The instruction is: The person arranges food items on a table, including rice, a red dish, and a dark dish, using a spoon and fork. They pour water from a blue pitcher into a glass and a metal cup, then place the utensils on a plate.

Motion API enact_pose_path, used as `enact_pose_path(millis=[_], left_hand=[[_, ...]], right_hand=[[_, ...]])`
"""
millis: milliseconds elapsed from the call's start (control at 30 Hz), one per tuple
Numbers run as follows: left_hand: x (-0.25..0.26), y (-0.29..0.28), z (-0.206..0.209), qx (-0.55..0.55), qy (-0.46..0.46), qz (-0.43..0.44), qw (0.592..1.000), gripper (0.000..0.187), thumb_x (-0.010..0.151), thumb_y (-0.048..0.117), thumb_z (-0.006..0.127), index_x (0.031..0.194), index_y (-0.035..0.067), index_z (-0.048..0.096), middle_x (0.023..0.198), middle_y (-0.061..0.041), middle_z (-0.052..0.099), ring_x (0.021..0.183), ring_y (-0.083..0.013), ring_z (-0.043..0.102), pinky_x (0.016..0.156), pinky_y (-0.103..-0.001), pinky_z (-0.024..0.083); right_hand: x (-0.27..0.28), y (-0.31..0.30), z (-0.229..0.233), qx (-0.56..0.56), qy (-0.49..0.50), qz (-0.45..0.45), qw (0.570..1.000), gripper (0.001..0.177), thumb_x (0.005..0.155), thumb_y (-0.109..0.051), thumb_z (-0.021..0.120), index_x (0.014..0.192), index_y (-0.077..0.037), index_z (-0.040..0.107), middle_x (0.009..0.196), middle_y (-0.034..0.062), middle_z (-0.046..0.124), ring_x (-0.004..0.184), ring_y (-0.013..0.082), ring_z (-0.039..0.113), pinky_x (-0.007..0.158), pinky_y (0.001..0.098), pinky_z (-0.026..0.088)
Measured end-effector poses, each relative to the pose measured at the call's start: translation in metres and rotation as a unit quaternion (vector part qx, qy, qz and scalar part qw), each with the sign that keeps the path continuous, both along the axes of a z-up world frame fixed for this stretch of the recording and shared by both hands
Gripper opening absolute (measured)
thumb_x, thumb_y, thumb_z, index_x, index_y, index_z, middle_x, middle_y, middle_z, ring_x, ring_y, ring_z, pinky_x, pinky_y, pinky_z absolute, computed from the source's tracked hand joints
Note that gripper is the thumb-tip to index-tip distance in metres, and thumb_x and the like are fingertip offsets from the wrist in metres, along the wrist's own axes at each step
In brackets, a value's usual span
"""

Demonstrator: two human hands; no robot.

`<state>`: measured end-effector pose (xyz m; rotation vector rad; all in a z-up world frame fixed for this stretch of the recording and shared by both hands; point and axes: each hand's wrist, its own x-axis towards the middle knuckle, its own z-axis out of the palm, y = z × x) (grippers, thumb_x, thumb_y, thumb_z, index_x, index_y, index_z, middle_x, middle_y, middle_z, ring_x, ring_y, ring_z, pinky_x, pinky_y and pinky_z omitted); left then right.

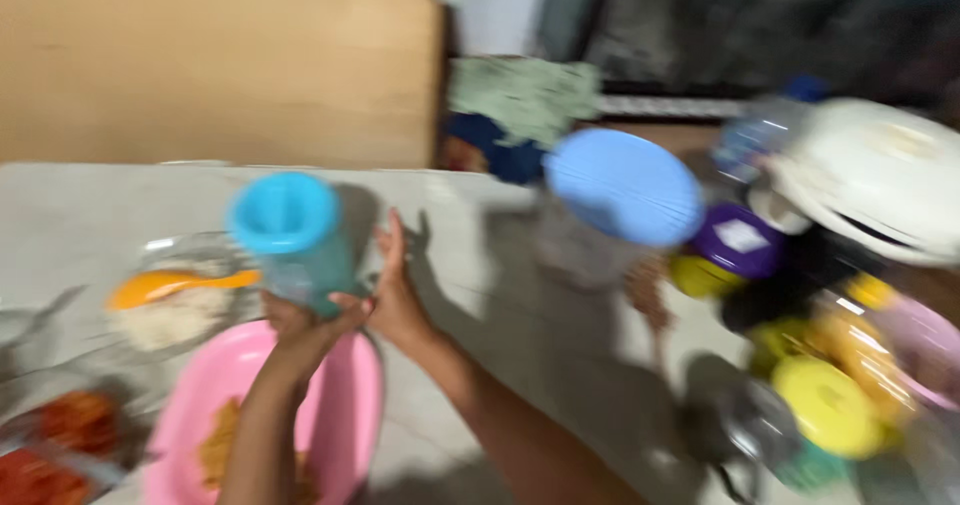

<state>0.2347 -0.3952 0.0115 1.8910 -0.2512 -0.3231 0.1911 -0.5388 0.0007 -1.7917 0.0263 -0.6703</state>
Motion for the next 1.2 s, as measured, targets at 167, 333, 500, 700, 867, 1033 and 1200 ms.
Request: enact_pose_path(millis=[167, 333, 500, 700, 867, 1033, 1200], left_hand=[[-0.122, -0.063, 0.008, 0.034, 0.047, -0.14, 0.988, 0.148, 0.069, 0.053, 0.086, 0.154, -0.01, -0.018, 0.166, -0.026, -0.021, 0.157, -0.0363, -0.015, 0.123, -0.044, 0.012], [-0.206, -0.149, 0.018, -0.009, -0.03, -0.315, 0.949, 0.138, 0.072, 0.051, 0.085, 0.161, -0.003, -0.005, 0.165, -0.029, -0.014, 0.153, -0.0376, -0.007, 0.123, -0.043, 0.016], [-0.276, -0.238, 0.017, -0.129, -0.002, -0.391, 0.911, 0.119, 0.086, 0.05, 0.075, 0.159, 0.001, -0.004, 0.169, -0.022, 0.001, 0.156, -0.0306, 0.006, 0.122, -0.042, 0.018], [-0.337, -0.315, -0.02, -0.223, 0.144, -0.427, 0.864, 0.072, 0.101, 0.057, 0.04, 0.157, 0.011, 0.038, 0.162, -0.011, 0.04, 0.148, -0.0236, 0.036, 0.118, -0.038, 0.031], [-0.358, -0.349, -0.072, -0.211, 0.182, -0.379, 0.882, 0.064, 0.104, 0.054, 0.036, 0.147, 0.009, 0.053, 0.149, -0.013, 0.055, 0.141, -0.0263, 0.047, 0.116, -0.038, 0.035], [-0.374, -0.357, -0.102, -0.222, 0.215, -0.324, 0.894, 0.062, 0.104, 0.053, 0.035, 0.146, 0.011, 0.051, 0.147, -0.009, 0.054, 0.137, -0.0219, 0.047, 0.114, -0.035, 0.034], [-0.375, -0.355, -0.105, -0.216, 0.195, -0.328, 0.899, 0.062, 0.104, 0.052, 0.033, 0.146, 0.01, 0.051, 0.144, -0.012, 0.055, 0.133, -0.0247, 0.05, 0.113, -0.036, 0.036]], right_hand=[[-0.139, -0.043, 0.028, 0.056, -0.004, -0.092, 0.994, 0.116, 0.085, -0.016, 0.082, 0.168, -0.014, 0.002, 0.162, 0.0253, 0.036, 0.153, 0.0376, 0.039, 0.122, 0.0551, 0.035], [-0.265, -0.108, 0.05, 0.003, -0.018, -0.246, 0.969, 0.103, 0.087, -0.018, 0.081, 0.163, -0.011, 0.012, 0.149, 0.0215, 0.049, 0.138, 0.033, 0.052, 0.112, 0.0507, 0.045], [-0.375, -0.154, 0.054, -0.015, -0.061, -0.35, 0.934, 0.091, 0.082, -0.012, 0.078, 0.157, -0.008, 0.026, 0.137, 0.0151, 0.056, 0.126, 0.0237, 0.058, 0.104, 0.0394, 0.05], [-0.451, -0.175, 0.016, 0.044, 0.024, -0.506, 0.861, 0.063, 0.082, -0.014, 0.08, 0.137, -0.006, 0.05, 0.107, 0.0078, 0.063, 0.088, 0.0136, 0.059, 0.077, 0.0277, 0.053], [-0.476, -0.182, -0.027, 0.096, 0.105, -0.575, 0.805, 0.044, 0.087, -0.022, 0.087, 0.107, 0.001, 0.056, 0.089, 0.0099, 0.056, 0.074, 0.0155, 0.051, 0.064, 0.0314, 0.049], [-0.484, -0.17, -0.045, 0.399, 0.168, -0.42, 0.797, 0.032, 0.091, -0.037, 0.065, 0.108, -0.011, 0.067, 0.099, 0.0018, 0.064, 0.085, 0.0107, 0.059, 0.068, 0.0346, 0.054], [-0.482, -0.164, -0.066, 0.424, 0.114, -0.354, 0.826, 0.029, 0.1, -0.034, 0.054, 0.105, -0.009, 0.066, 0.101, 0.0012, 0.057, 0.091, 0.011, 0.057, 0.08, 0.0357, 0.058]])
